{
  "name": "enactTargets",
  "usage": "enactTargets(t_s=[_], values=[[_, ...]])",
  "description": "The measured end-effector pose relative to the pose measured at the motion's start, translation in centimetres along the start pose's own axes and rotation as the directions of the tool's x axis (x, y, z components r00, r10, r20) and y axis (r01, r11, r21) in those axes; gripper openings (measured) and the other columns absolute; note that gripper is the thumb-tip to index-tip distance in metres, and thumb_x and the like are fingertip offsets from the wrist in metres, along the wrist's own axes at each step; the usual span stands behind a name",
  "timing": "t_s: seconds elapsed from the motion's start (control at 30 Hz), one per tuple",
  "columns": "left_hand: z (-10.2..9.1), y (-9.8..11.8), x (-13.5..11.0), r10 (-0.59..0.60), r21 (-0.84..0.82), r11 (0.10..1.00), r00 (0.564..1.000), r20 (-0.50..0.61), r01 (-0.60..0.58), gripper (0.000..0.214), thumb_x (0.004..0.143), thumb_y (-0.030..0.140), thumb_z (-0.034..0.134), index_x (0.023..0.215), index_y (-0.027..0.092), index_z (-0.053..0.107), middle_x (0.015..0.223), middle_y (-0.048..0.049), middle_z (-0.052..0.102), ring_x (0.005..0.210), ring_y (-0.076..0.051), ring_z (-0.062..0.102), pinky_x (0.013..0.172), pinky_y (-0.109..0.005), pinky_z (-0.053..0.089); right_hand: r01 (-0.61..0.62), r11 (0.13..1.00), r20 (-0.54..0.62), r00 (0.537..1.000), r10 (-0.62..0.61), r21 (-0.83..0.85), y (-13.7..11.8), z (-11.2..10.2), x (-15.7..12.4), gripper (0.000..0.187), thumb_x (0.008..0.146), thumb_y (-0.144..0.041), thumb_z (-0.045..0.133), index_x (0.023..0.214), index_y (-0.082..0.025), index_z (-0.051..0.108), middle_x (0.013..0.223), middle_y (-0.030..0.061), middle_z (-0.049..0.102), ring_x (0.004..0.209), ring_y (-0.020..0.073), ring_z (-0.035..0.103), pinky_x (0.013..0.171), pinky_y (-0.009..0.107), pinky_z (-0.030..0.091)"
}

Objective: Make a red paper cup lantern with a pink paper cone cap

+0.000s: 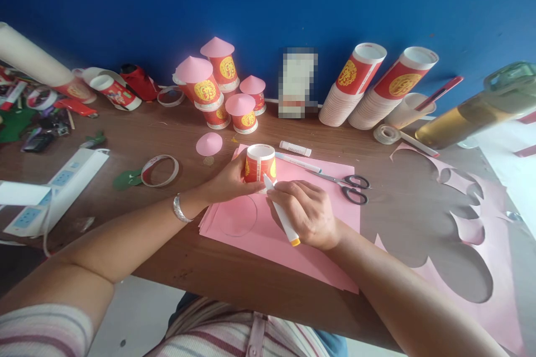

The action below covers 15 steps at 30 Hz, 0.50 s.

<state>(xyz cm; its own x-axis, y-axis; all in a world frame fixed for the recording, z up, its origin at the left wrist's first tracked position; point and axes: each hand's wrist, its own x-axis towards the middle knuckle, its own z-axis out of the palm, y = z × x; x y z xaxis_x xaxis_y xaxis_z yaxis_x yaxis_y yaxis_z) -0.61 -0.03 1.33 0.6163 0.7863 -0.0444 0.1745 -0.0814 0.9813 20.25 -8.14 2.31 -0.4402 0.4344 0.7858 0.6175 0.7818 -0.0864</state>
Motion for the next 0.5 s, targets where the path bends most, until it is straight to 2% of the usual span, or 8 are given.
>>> enactTargets(t_s=[0.3,0.5], values=[[0.01,-0.14,-0.05,0.000,0.008,1.000,1.000,0.004,0.000,0.056,0.081,0.039,0.078,0.125,0.019,0.049,0.114,-0.0087,0.063,0.106,-0.025,0.063,0.087,-0.039,0.056,0.015,1.000,0.039,0.999,-0.015,-0.005,-0.07,-0.42,0.38,0.024,0.095,-0.007,0.050,0.116,-0.014,0.060,0.088,0.0101,0.071,0.072,0.0188,0.069,0.060,0.031,0.058],[0.14,-0.09,-0.04,0.026,0.048,0.999,0.999,-0.020,-0.025,0.050,0.079,0.034,0.079,0.117,0.020,0.052,0.114,-0.0070,0.064,0.105,-0.025,0.063,0.088,-0.039,0.056,0.037,0.999,0.067,0.997,-0.036,-0.020,-0.13,-0.43,0.29,0.023,0.093,-0.006,0.055,0.115,-0.012,0.061,0.089,0.0125,0.072,0.074,0.0202,0.070,0.061,0.031,0.058]])
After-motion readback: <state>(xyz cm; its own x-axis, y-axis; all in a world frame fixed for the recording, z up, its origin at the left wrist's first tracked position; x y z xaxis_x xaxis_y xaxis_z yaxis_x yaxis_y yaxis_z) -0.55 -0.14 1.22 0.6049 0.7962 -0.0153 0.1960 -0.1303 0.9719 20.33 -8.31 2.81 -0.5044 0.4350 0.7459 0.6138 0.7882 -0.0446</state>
